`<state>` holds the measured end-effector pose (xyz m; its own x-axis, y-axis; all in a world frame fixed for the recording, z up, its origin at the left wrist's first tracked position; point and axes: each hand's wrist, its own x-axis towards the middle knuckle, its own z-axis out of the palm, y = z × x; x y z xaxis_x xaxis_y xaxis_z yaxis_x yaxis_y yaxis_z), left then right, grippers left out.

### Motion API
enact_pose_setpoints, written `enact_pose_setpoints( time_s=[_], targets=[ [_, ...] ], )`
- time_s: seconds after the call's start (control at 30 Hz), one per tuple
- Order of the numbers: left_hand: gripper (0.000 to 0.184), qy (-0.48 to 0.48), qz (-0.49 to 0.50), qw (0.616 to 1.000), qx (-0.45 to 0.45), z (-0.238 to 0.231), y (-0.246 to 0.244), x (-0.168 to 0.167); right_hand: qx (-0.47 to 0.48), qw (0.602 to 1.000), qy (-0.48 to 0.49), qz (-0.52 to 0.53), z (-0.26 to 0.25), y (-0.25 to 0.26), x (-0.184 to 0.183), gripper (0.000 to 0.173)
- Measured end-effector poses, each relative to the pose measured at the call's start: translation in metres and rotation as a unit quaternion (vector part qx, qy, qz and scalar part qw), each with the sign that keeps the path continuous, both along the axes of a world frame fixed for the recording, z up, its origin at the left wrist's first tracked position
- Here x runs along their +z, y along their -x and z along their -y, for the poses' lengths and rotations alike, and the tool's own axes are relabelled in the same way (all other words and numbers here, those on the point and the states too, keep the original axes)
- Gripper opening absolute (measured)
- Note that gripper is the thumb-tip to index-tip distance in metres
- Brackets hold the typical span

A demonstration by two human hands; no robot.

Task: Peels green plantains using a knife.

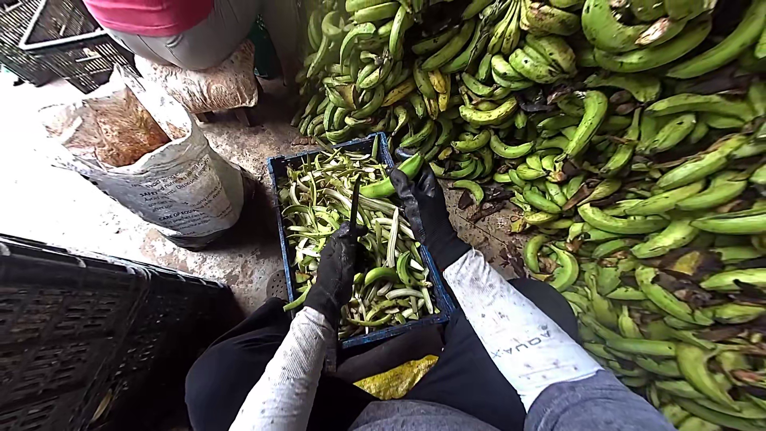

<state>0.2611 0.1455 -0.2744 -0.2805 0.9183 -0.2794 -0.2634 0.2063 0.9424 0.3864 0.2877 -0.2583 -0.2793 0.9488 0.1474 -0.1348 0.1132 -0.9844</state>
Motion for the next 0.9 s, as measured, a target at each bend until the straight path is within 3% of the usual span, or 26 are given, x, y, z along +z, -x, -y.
enact_pose_setpoints(
  time_s=[0.3, 0.4, 0.6, 0.77, 0.9],
  targets=[
    [0.033, -0.009, -0.009, 0.999, 0.05, -0.006, -0.008, -0.005, 0.031, 0.999, -0.022, -0.036, 0.017, 0.005, 0.004, 0.048],
    [0.036, 0.008, 0.0, 0.999, 0.041, -0.003, -0.011, -0.01, 0.022, 0.999, -0.001, -0.026, 0.022, 0.005, 0.006, 0.044],
    [0.049, 0.169, -0.1, 0.978, -0.068, 0.014, -0.021, -0.049, 0.048, 0.982, 0.049, -0.175, -0.002, -0.016, 0.04, 0.044],
    [0.036, 0.053, -0.021, 0.998, 0.003, 0.016, -0.013, -0.024, 0.045, 0.951, 0.124, -0.279, -0.025, -0.04, 0.042, 0.041],
    [0.04, -0.037, -0.068, 0.996, -0.042, 0.015, -0.022, 0.006, 0.017, 0.963, 0.177, -0.203, -0.013, -0.036, 0.036, 0.043]
  ],
)
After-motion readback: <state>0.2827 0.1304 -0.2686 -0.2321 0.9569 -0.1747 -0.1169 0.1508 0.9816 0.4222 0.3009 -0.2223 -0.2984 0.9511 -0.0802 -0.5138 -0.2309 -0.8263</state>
